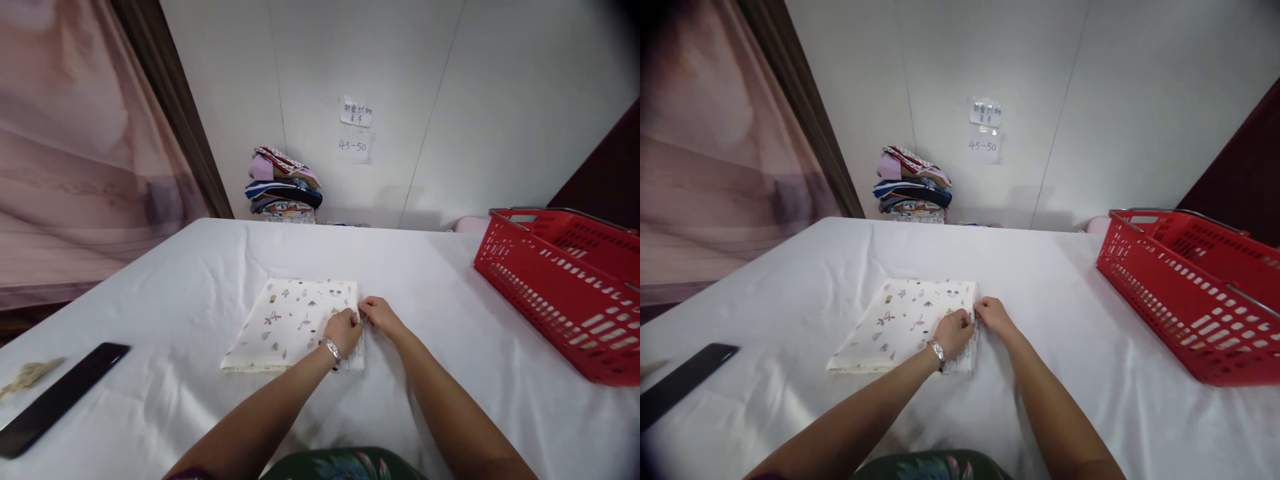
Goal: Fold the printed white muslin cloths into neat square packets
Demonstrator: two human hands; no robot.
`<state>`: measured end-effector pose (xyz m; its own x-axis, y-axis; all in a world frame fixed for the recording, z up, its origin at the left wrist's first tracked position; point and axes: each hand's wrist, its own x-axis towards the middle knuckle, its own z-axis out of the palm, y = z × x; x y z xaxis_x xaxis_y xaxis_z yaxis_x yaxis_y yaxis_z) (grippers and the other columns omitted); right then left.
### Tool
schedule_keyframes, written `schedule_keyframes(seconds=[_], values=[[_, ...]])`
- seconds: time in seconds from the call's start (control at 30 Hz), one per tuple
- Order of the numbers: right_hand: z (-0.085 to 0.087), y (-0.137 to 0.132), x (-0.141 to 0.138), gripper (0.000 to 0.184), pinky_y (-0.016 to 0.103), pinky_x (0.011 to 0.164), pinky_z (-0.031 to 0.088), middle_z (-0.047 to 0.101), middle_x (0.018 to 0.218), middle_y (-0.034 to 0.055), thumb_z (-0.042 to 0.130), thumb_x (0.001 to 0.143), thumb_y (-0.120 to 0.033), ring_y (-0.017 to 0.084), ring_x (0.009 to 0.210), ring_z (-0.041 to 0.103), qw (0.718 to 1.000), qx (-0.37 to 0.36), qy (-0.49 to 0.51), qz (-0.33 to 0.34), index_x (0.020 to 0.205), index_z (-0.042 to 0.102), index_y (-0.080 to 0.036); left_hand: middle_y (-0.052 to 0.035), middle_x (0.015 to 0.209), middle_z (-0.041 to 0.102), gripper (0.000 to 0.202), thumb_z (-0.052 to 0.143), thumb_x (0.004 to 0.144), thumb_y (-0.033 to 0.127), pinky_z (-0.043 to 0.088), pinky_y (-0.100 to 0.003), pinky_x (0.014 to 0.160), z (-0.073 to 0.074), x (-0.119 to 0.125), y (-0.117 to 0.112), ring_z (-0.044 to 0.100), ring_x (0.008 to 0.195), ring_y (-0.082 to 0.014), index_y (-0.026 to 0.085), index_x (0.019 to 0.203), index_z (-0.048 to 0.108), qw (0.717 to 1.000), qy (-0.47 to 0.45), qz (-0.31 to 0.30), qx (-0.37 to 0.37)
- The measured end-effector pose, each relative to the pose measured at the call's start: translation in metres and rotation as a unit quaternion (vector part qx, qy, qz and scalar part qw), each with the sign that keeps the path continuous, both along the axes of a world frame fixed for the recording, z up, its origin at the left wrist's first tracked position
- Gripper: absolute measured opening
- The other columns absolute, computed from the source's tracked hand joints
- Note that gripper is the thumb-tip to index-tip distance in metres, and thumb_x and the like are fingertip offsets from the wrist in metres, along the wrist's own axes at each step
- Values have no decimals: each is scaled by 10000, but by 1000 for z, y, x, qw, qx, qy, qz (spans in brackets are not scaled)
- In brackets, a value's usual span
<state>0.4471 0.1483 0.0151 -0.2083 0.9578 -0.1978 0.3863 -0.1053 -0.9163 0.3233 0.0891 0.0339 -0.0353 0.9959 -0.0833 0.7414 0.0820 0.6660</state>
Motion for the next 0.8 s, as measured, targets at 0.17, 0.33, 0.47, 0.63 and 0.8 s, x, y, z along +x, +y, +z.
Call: schedule_keyframes(seconds=[0.17,0.33,0.47,0.63,0.8], values=[[1,-8,4,142,190,349,270,519,479,-42,522,698,-261,58,339,390,999,-20,23,29,596,524,-162,18,644,604,46,517,714,175,381,-203,584,0,-2,0,559,644,-112,186,740,553,999,-43,30,-13],[-1,-12,6,158,188,346,250,496,459,-54,532,701,-282,51,334,367,998,-35,38,35,595,511,-166,12,659,625,220,513,709,160,400,-210,594,1,-3,2,578,659,-123,180,923,561,999,-32,22,-33],[-4,-12,5,157,187,347,246,498,462,-57,554,690,-291,48,336,353,998,-35,44,30,604,515,-165,-6,697,645,227,512,722,170,416,-209,596,1,-5,4,590,657,-124,165,942,572,996,-53,32,-59],[-5,-11,7,244,186,349,238,461,425,-63,501,739,-343,47,330,324,998,-34,53,20,568,479,-171,-4,726,651,219,478,752,164,434,-212,609,-1,-9,3,591,646,-114,173,945,580,991,-98,59,-62],[0,-11,8,146,188,349,241,509,469,-57,539,694,-288,50,339,344,997,-46,46,37,616,523,-165,-5,697,639,231,469,736,142,429,-219,605,0,-8,2,584,651,-120,167,929,592,992,-97,67,-50]])
